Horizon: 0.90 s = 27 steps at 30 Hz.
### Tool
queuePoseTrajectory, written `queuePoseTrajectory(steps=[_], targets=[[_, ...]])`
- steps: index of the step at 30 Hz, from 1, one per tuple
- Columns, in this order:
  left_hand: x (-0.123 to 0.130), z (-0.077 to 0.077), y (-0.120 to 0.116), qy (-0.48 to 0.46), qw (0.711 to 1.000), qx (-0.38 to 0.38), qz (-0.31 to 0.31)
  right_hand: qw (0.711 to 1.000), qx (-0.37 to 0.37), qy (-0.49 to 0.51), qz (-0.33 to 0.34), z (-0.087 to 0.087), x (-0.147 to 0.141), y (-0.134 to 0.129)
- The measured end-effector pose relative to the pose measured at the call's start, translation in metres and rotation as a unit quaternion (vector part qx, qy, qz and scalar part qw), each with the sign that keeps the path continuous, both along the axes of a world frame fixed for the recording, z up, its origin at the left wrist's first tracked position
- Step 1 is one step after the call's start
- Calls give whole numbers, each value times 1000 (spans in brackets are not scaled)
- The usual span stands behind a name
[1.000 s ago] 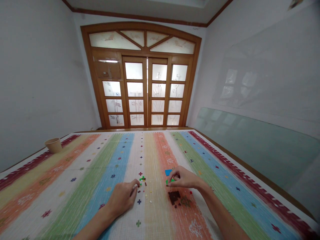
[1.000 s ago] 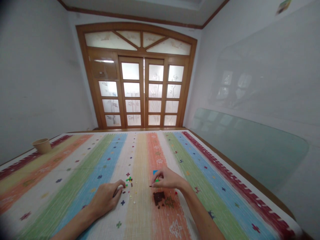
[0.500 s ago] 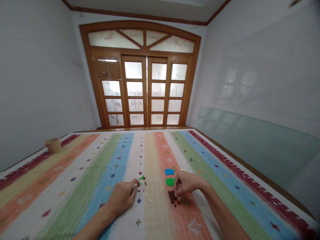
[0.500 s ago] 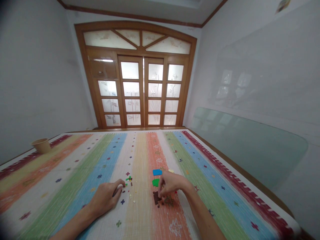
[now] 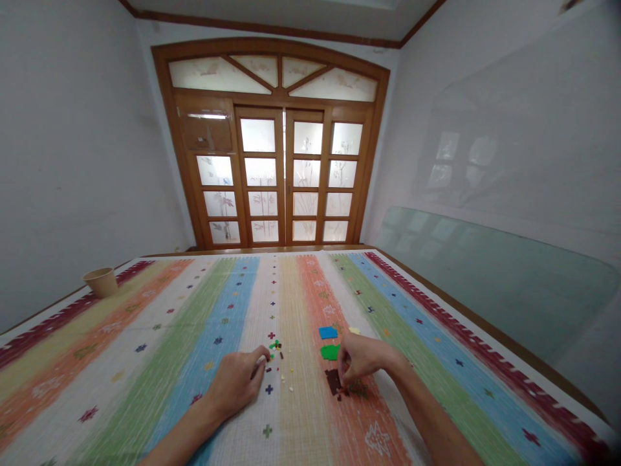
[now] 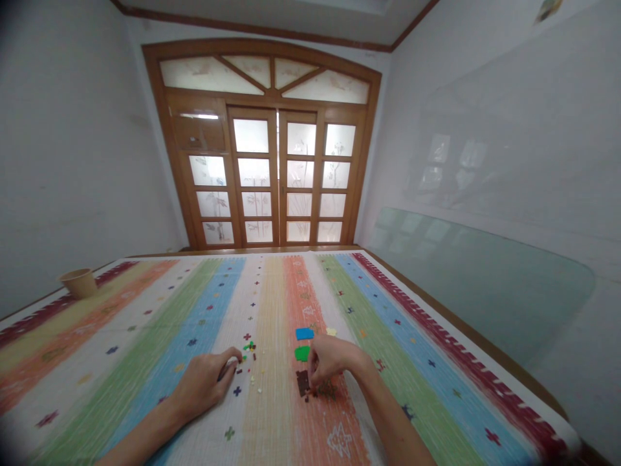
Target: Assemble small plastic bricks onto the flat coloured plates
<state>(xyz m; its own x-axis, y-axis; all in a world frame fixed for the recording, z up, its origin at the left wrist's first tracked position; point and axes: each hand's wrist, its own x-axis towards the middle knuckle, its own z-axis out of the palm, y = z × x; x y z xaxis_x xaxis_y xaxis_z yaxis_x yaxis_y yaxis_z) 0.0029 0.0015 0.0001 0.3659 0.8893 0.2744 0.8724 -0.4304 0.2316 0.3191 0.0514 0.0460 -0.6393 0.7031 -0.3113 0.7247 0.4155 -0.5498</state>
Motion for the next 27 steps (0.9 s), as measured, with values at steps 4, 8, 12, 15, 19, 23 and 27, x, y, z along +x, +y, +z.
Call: queuePoseTrajectory(steps=[4, 8, 12, 15, 19, 23, 27], targets=[[1, 1, 0, 5, 1000, 2, 1, 1000, 11, -6, 5, 0, -2, -2], [0, 0, 0, 5, 1000, 4, 1, 1000, 18, -17, 4, 2, -3, -4], [0, 0, 0, 11, 1000, 5, 1, 1000, 19, -6, 3, 5, -4, -6], [0, 0, 0, 19, 1000, 7, 0, 1000, 23, -8, 6, 6, -5, -7], [0, 0, 0, 24, 1000, 3, 2, 1000, 23, -16, -3, 8, -6, -8], [-1, -1, 1, 29, 1000, 1, 3, 1000, 22, -17, 0, 10, -7, -9], [0, 0, 0, 28, 1000, 3, 0, 1000, 21, -14, 5, 10, -7, -8]])
